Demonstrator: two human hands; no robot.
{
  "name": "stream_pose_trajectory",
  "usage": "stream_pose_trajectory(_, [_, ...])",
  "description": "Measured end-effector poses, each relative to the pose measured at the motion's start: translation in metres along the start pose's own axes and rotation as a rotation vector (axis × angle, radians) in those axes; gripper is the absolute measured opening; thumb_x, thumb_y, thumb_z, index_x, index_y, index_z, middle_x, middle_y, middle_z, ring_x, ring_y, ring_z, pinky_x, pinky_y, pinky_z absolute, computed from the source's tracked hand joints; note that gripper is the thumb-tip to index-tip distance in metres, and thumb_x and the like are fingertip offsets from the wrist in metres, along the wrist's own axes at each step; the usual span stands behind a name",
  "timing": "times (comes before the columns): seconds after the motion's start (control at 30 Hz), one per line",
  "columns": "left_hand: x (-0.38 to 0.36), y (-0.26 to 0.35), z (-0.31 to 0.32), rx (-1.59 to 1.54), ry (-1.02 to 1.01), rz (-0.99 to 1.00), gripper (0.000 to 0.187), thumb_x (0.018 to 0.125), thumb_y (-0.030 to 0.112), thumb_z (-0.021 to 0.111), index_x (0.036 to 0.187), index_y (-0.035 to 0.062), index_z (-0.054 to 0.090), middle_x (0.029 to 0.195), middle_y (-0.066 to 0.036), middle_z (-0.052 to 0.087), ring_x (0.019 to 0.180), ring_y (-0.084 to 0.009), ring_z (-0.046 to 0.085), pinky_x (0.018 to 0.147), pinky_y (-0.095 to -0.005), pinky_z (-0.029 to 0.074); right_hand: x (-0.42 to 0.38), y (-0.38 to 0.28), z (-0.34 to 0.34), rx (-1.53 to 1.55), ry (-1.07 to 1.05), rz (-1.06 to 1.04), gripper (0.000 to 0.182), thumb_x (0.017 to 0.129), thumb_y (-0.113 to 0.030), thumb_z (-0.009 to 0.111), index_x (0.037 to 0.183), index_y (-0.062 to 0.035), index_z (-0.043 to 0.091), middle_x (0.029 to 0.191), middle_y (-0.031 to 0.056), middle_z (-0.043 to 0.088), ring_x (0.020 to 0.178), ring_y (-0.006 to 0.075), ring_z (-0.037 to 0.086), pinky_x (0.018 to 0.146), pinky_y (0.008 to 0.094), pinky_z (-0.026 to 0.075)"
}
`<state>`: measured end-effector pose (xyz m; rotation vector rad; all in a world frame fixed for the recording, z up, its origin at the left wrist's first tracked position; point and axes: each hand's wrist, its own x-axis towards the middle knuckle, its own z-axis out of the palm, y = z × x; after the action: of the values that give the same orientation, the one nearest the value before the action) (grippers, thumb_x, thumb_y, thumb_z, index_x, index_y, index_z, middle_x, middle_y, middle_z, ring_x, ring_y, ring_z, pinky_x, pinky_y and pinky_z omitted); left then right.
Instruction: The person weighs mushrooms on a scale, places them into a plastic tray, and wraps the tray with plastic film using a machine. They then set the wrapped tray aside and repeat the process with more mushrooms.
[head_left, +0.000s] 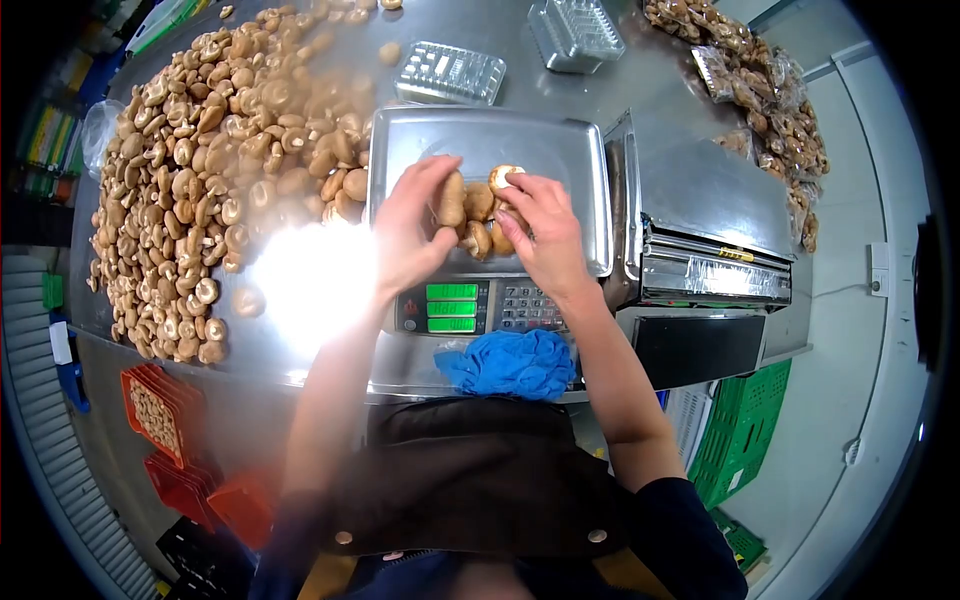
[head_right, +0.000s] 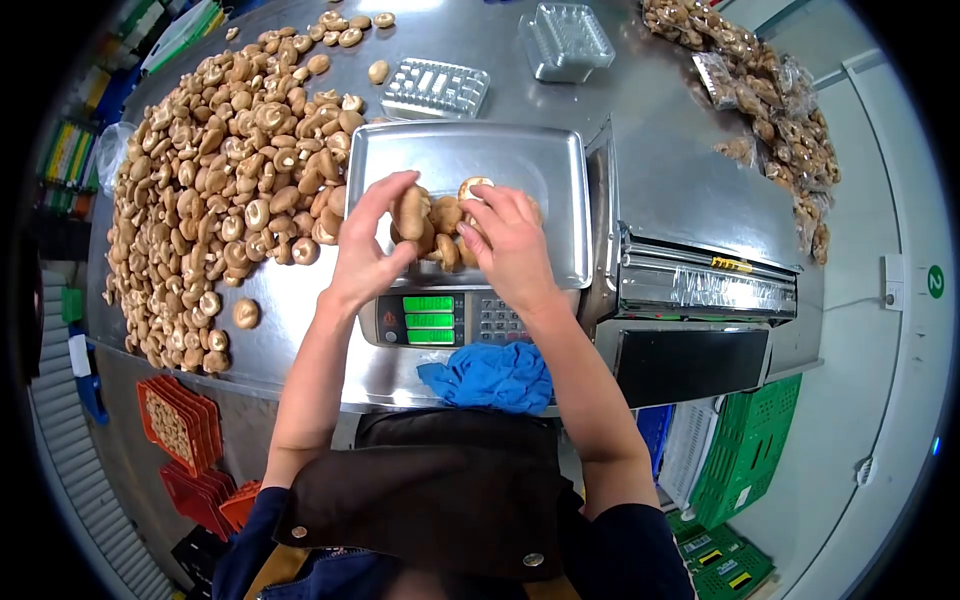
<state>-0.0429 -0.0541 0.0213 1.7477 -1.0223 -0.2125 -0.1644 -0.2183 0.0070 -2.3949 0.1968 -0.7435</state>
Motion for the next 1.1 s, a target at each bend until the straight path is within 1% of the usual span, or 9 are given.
stream_pose_trajectory(0.13, [0.002,0.006,0.009,0.085,0.049,0.042,0.067,0.064,-0.002,0.057,0.130,0.0085,0.052,0.130,-0.017,0.051,0.119,-0.0352,0.050,0.099,-0.0383,0.044,0.001,0.005,-0.004,0.031,-0.008,-0.021,0.031,0.077,0.001,0.066,0.108,-0.0030,0.064,0.115,0.0112,0.061,0.110,0.0304,0.055,0.092,0.0380,0.047])
stream_pose_trajectory(0.3, [0.005,0.005,0.027,0.527,-0.319,0.092,0.079,0.068,0.010,0.060,0.144,0.0142,0.038,0.144,-0.019,0.038,0.139,-0.0380,0.028,0.114,-0.0542,0.020,0.001,0.001,-0.009,0.136,0.019,0.042,0.036,0.076,0.011,0.057,0.109,-0.0017,0.062,0.117,0.0130,0.060,0.110,0.0316,0.055,0.093,0.0380,0.047])
stream_pose_trajectory(0.4, [0.006,0.005,0.024,0.557,-0.305,0.115,0.082,0.068,0.010,0.060,0.146,0.0139,0.035,0.146,-0.019,0.036,0.140,-0.0381,0.027,0.115,-0.0529,0.020,-0.001,0.011,-0.012,0.103,0.018,0.025,0.037,0.077,0.013,0.054,0.111,-0.0018,0.062,0.118,0.0136,0.060,0.109,0.0319,0.057,0.093,0.0377,0.048])
stream_pose_trajectory(0.57, [-0.008,0.023,0.005,0.096,-0.030,0.021,0.076,0.081,0.033,0.066,0.145,0.0079,0.034,0.147,-0.020,0.037,0.139,-0.0324,0.032,0.113,-0.0461,0.027,0.006,-0.025,-0.035,0.370,0.162,0.169,0.035,0.083,0.008,0.055,0.115,-0.0055,0.062,0.121,0.0127,0.060,0.113,0.0297,0.057,0.091,0.0346,0.050])
stream_pose_trajectory(0.7, [-0.025,0.050,0.012,-1.118,0.010,-0.303,0.065,0.094,0.039,0.053,0.142,0.0011,0.036,0.143,-0.019,0.041,0.132,-0.0289,0.041,0.109,-0.0415,0.035,0.007,-0.083,-0.026,0.570,0.071,0.064,0.035,0.084,-0.001,0.064,0.118,-0.0070,0.061,0.124,0.0108,0.059,0.118,0.0278,0.057,0.093,0.0349,0.049])
stream_pose_trajectory(0.87, [-0.064,0.040,-0.025,-1.029,0.256,-0.515,0.041,0.093,0.025,0.055,0.127,0.0004,0.052,0.121,-0.019,0.059,0.110,-0.0272,0.061,0.087,-0.0403,0.056,0.003,-0.058,-0.025,0.615,0.089,0.246,0.036,0.083,-0.005,0.066,0.118,-0.0057,0.059,0.124,0.0120,0.058,0.114,0.0275,0.058,0.096,0.0350,0.047])
stream_pose_trajectory(0.97, [-0.087,0.028,-0.076,-0.576,0.469,-0.425,0.056,0.085,0.026,0.067,0.132,0.0006,0.049,0.123,-0.018,0.060,0.111,-0.0248,0.060,0.095,-0.0364,0.051,0.003,-0.014,-0.051,0.237,0.056,0.282,0.039,0.081,0.002,0.060,0.119,-0.0050,0.058,0.127,0.0138,0.056,0.116,0.0293,0.056,0.097,0.0346,0.046])
stream_pose_trajectory(1.07, [-0.111,0.001,-0.110,-0.981,0.732,-0.386,0.055,0.086,0.026,0.067,0.131,0.0000,0.049,0.123,-0.015,0.061,0.107,-0.0243,0.062,0.090,-0.0350,0.053,-0.006,0.010,-0.052,0.089,-0.054,0.281,0.047,0.078,0.004,0.058,0.124,-0.0062,0.054,0.133,0.0152,0.052,0.123,0.0320,0.051,0.103,0.0361,0.042])
stream_pose_trajectory(1.1, [-0.120,-0.006,-0.114,-0.746,0.780,-0.455,0.051,0.088,0.025,0.066,0.130,0.0007,0.051,0.122,-0.014,0.061,0.105,-0.0245,0.062,0.089,-0.0349,0.053,-0.009,0.014,-0.051,0.061,-0.091,0.290,0.050,0.078,0.004,0.058,0.126,-0.0067,0.053,0.135,0.0156,0.050,0.125,0.0328,0.049,0.105,0.0367,0.041])
